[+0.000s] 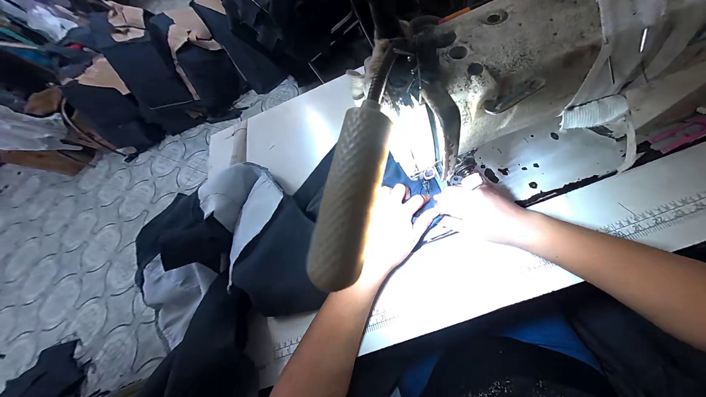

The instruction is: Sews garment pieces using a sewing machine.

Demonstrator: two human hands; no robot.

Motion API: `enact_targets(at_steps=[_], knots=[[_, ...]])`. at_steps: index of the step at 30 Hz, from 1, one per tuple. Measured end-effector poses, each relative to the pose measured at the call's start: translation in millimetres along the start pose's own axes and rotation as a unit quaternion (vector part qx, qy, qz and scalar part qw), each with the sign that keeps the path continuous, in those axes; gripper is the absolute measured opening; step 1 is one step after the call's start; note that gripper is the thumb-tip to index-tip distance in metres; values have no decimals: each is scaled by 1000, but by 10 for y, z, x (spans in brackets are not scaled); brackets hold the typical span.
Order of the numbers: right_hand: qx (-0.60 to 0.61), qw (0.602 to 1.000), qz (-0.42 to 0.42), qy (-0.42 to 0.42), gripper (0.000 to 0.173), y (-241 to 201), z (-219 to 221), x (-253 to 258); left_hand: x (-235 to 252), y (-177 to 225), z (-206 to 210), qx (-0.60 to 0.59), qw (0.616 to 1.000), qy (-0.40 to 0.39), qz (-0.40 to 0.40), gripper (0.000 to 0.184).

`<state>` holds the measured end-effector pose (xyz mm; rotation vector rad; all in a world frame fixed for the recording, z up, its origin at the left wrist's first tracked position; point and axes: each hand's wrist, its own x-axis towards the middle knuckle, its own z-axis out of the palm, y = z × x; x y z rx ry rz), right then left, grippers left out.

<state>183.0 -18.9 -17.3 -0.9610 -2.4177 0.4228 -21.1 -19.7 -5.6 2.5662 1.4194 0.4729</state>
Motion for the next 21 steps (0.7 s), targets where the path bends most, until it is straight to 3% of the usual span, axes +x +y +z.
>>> enact_targets(at_steps=[2,5,7,9,13,15,18,20,21], knots=[[-7,999,-29,35,12,73,105,-34,-60,27,28,16,999,24,21,37],[2,998,-40,49,14,116,149,-66,-188,53,37,44,988,93,113,28],[34,997,-18,63,15,109,141,-59,-191,-8,-47,43,992,69,96,27],[49,996,-12,74,16,70,141,-50,-212,-66,-151,10,994,50,94,38],[13,987,-101,121,24,-140,172,-145,-236,44,-139,-150,955,85,242,59],[13,993,-67,96,30,-272,225,-342,-185,-16,-91,-168,964,66,195,58],[-34,995,23,86,28,-397,272,-588,-149,-59,-19,-53,997,6,53,37],[-51,992,51,101,26,-433,292,-666,-206,77,15,9,999,5,54,16],[-59,991,51,108,26,-440,303,-681,-249,133,30,21,997,6,81,19]])
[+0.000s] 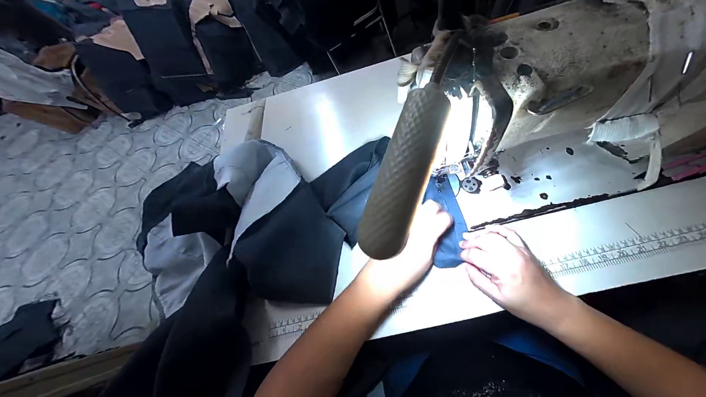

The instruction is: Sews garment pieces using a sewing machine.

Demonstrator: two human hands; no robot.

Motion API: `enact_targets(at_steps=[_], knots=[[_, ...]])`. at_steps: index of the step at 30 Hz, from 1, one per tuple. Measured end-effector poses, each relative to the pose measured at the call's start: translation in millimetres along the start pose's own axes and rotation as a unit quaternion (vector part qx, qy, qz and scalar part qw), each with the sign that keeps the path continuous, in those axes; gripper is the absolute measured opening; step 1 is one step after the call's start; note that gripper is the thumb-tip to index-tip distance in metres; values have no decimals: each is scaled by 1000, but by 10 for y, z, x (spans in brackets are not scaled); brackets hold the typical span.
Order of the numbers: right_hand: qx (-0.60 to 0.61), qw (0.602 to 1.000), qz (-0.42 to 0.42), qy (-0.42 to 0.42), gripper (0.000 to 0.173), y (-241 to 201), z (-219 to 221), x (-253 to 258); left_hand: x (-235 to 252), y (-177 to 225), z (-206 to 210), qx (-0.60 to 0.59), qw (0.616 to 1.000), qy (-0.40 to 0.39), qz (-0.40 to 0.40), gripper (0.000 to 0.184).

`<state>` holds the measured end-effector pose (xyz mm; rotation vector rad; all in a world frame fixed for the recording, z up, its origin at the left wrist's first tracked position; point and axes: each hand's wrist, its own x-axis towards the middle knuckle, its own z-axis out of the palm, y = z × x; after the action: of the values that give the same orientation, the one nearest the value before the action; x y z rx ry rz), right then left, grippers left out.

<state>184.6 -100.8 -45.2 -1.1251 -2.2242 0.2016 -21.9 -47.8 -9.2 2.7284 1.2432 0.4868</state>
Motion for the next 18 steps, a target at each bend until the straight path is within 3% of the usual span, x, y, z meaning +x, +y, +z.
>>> enact_targets(at_steps=[4,10,18], knots=[[9,1000,-14,0,24,36,-30,82,-43,19,-56,-14,999,2,49,23],[7,998,-41,-55,24,215,-63,416,44,-195,50,-35,998,52,18,30],[-2,995,-51,-89,21,345,-89,735,132,-470,218,-32,997,48,-41,26]])
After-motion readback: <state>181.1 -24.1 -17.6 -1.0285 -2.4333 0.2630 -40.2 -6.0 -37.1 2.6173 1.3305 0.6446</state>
